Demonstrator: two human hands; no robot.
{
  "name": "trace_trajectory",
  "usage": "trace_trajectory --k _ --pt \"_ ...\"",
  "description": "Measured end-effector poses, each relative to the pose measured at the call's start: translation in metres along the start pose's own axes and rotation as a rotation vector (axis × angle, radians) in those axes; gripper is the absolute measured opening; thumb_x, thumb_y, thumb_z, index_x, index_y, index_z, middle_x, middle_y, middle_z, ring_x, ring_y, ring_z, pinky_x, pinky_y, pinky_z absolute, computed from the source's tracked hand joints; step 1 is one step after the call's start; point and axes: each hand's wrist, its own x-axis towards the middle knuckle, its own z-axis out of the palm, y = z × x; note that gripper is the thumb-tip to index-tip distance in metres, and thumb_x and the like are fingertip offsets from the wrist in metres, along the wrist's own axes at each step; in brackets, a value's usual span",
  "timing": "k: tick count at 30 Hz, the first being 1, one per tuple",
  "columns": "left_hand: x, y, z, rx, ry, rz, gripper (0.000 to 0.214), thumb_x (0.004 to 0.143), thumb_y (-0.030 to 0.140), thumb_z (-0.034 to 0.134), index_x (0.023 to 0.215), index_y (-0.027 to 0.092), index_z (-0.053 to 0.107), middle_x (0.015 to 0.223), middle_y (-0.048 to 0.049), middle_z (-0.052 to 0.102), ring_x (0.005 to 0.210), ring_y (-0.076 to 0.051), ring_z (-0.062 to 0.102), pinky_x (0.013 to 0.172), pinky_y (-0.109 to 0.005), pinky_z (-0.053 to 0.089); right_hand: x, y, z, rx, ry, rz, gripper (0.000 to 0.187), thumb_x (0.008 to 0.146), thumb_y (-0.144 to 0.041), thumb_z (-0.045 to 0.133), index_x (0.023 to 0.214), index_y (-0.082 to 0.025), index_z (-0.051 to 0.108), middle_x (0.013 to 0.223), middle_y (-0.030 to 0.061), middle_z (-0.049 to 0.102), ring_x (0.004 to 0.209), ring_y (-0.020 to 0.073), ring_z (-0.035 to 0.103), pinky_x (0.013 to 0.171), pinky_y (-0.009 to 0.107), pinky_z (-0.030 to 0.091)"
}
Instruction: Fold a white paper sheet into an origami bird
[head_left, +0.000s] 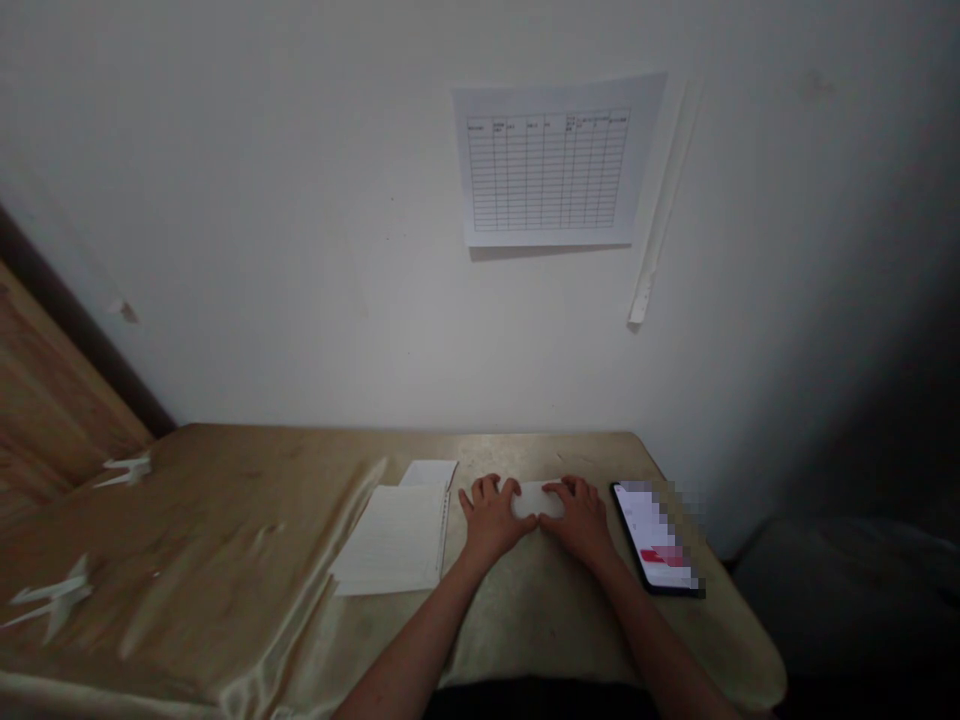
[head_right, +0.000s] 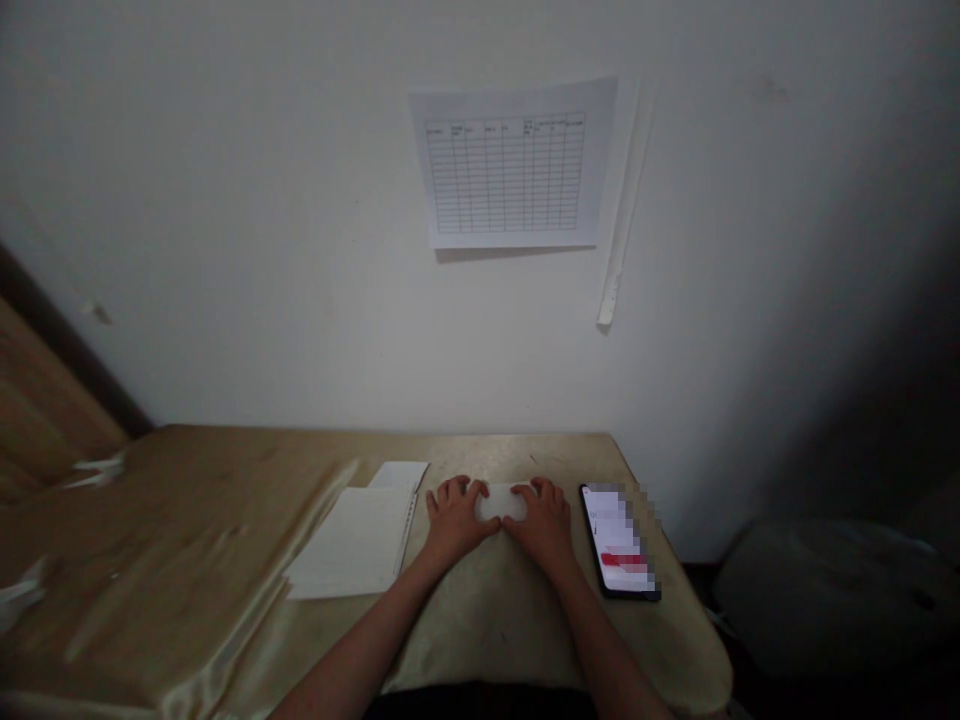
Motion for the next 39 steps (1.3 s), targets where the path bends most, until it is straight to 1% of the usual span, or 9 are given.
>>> trace_trajectory --k 6,13,20,26,35,39 --pt "0.002 -0.003 -0.003 -0.020 -0.051 -0.012 0.052 0.068 0.052 0.072 0.116 0.033 0.061 0.139 -0.0082 0.046 0.136 -0.036 0.033 0.114 -0.067 0.008 0.005 0.005 -0.003 0.021 -0.064 0.022 0.053 0.073 -0.030 0.067 0.126 -0.033 0.063 0.140 0.0068 0.047 0.132 0.0283 0.040 0.108 0.039 0.031" --pt "0.006 -0.015 -0.010 -0.040 -0.120 0.013 0.047 0.071 0.042 0.071 0.116 0.037 0.062 0.143 -0.0044 0.046 0.139 -0.034 0.031 0.115 -0.067 0.008 0.012 0.014 -0.007 0.010 -0.135 0.016 0.056 0.073 -0.023 0.065 0.128 -0.036 0.063 0.143 0.0046 0.047 0.133 0.0264 0.040 0.110 0.037 0.030" --pt "0.010 -0.030 -0.015 -0.045 -0.186 0.067 0.046 0.075 0.033 0.066 0.120 0.040 0.061 0.147 0.0002 0.046 0.142 -0.029 0.032 0.117 -0.062 0.011 0.017 0.023 -0.009 0.000 -0.184 -0.014 0.059 0.074 -0.017 0.060 0.130 -0.037 0.061 0.148 0.0017 0.044 0.135 0.0248 0.040 0.110 0.036 0.030" --pt "0.010 -0.042 -0.021 -0.048 -0.232 0.126 0.048 0.077 0.027 0.062 0.123 0.040 0.060 0.151 0.0035 0.045 0.142 -0.025 0.034 0.118 -0.054 0.017 0.019 0.028 -0.008 0.016 -0.183 -0.028 0.062 0.074 -0.008 0.051 0.128 -0.035 0.063 0.146 0.0012 0.047 0.133 0.0224 0.042 0.109 0.035 0.032" --pt "0.009 -0.048 -0.021 -0.042 -0.229 0.159 0.049 0.079 0.026 0.061 0.126 0.040 0.060 0.152 0.0044 0.045 0.144 -0.024 0.034 0.120 -0.054 0.017 0.020 0.035 -0.008 0.064 -0.141 -0.054 0.067 0.069 0.001 0.042 0.122 -0.031 0.068 0.141 0.0003 0.054 0.130 0.0180 0.047 0.110 0.033 0.033" --pt "0.008 -0.050 -0.018 -0.047 -0.198 0.172 0.046 0.083 0.025 0.057 0.127 0.040 0.061 0.152 0.0049 0.046 0.144 -0.023 0.034 0.120 -0.054 0.018 0.020 0.037 -0.007 0.084 -0.118 -0.075 0.064 0.072 0.001 0.038 0.120 -0.029 0.069 0.139 0.0015 0.056 0.129 0.0173 0.048 0.109 0.033 0.033"
